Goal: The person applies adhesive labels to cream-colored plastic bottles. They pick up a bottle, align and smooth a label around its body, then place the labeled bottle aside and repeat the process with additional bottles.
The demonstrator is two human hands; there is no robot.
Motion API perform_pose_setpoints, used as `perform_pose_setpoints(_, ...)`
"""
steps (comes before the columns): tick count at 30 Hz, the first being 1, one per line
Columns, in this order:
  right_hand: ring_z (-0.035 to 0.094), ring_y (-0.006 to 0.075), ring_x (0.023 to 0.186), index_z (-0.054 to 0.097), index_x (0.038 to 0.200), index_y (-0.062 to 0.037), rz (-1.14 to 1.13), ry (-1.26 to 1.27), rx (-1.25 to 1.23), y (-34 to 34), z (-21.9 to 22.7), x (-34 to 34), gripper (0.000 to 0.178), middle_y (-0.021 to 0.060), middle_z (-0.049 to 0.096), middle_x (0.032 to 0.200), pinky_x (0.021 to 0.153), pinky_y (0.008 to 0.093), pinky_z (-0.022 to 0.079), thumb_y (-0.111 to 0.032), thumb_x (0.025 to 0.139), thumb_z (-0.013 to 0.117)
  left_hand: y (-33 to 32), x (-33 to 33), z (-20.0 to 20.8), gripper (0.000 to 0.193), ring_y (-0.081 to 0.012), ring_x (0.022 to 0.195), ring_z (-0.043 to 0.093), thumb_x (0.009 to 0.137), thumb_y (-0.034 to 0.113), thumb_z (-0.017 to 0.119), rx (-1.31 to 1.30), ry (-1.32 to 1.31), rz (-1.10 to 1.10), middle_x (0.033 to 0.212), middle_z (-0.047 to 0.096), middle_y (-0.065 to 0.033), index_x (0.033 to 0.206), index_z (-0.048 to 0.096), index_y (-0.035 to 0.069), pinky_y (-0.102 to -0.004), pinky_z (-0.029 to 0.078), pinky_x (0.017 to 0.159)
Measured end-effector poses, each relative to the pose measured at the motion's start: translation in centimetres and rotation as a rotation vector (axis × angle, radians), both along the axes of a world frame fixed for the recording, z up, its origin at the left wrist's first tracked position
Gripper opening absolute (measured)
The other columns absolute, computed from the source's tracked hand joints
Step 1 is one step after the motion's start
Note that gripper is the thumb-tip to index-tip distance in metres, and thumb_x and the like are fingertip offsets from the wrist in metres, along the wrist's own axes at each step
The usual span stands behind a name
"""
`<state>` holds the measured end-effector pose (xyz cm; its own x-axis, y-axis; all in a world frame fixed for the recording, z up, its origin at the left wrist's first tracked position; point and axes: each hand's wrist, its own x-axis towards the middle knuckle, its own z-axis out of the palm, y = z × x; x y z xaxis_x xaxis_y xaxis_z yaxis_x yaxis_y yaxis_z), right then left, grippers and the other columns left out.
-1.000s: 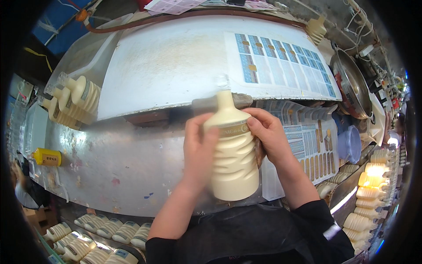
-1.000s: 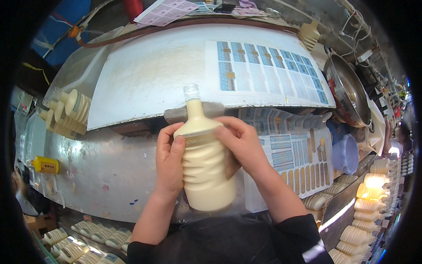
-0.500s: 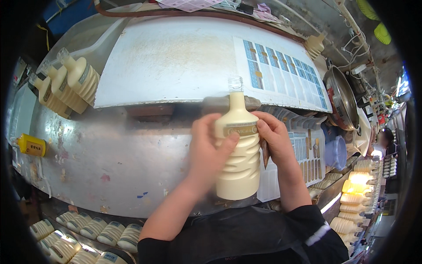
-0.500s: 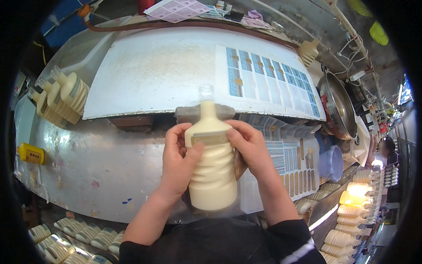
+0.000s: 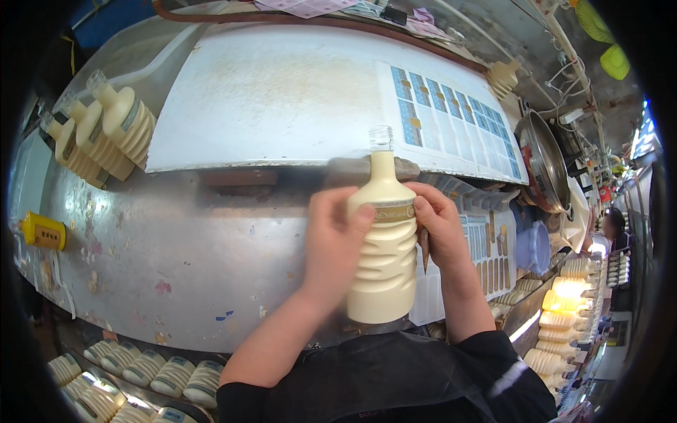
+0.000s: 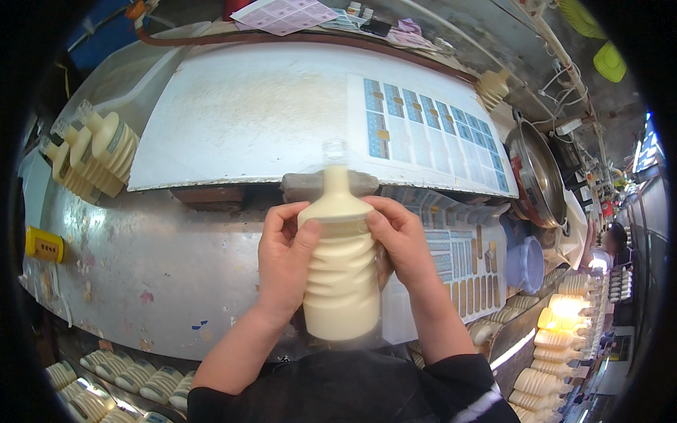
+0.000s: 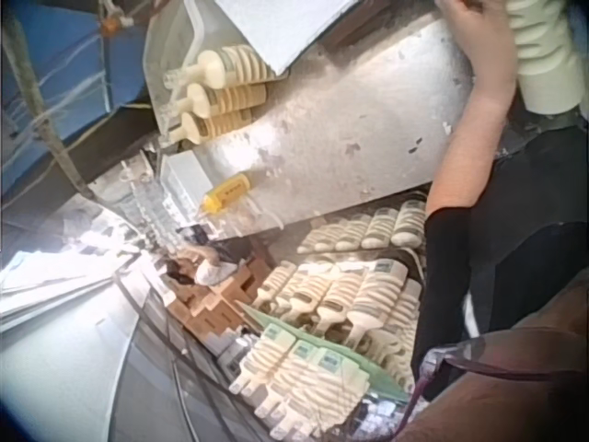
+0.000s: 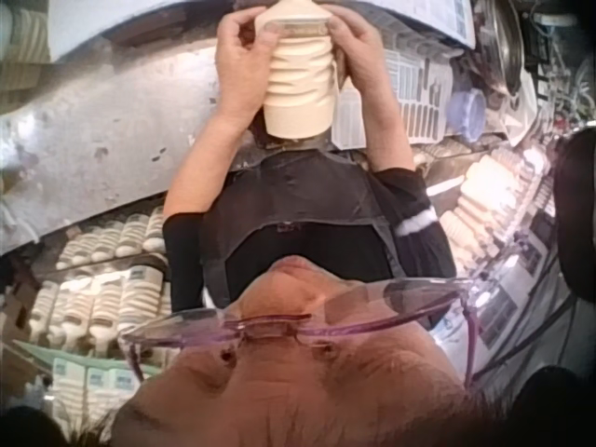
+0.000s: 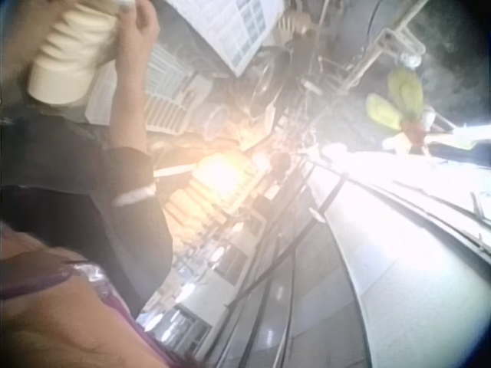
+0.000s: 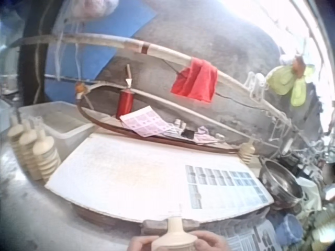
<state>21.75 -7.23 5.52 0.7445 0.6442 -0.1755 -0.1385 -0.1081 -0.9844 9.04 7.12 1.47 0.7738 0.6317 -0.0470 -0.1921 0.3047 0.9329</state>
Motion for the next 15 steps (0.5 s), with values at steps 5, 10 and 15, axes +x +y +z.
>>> perform_pose_setpoints(5, 0.063, 0.0101, 0.104, 0.066, 0.127, 0.0017, -0.023, -0.014, -0.005, 0.2, 0.1, -0.3, 0.034, 0.0057, 0.071, 0.113, 0.092, 0.0266, 0.051, -0.021, 0.102, 0.064, 0.0, -0.1, 0.3, 0.033, -0.0154, 0.108, 0.059, 0.103, 0.026, 0.066, -0.112, 0.002, 0.005, 0.118, 0.059, -0.0075, 0.124, 0.058, 0.003, -0.0309, 0.048, 0.097)
perform_pose_setpoints(10, 0.060, 0.0071, 0.091, 0.066, 0.116, -0.0013, -0.145, -0.149, 0.041, -2.1, 2.9, 0.9, 0.020, 0.0008, 0.066, 0.100, 0.083, 0.0248, 0.049, -0.009, 0.099, 0.061, 0.2, -0.5, 0.8, 0.031, -0.0134, 0.109, 0.059, 0.105, 0.026, 0.061, -0.296, -0.054, -0.041, 0.121, 0.061, -0.0067, 0.128, 0.059, 0.004, -0.0302, 0.048, 0.098)
perform_pose_setpoints(15, 0.068, 0.0194, 0.093, 0.066, 0.108, -0.0029, -0.108, -1.273, -0.078, 0.1, 5.4, -2.7, 0.024, 0.0088, 0.069, 0.106, 0.082, 0.0321, 0.054, -0.001, 0.084, 0.070, -0.4, -0.3, 1.3, 0.029, -0.0131, 0.108, 0.061, 0.108, 0.024, 0.053, -0.259, -0.044, -0.005, 0.119, 0.064, -0.0074, 0.129, 0.058, 0.004, -0.0300, 0.051, 0.096)
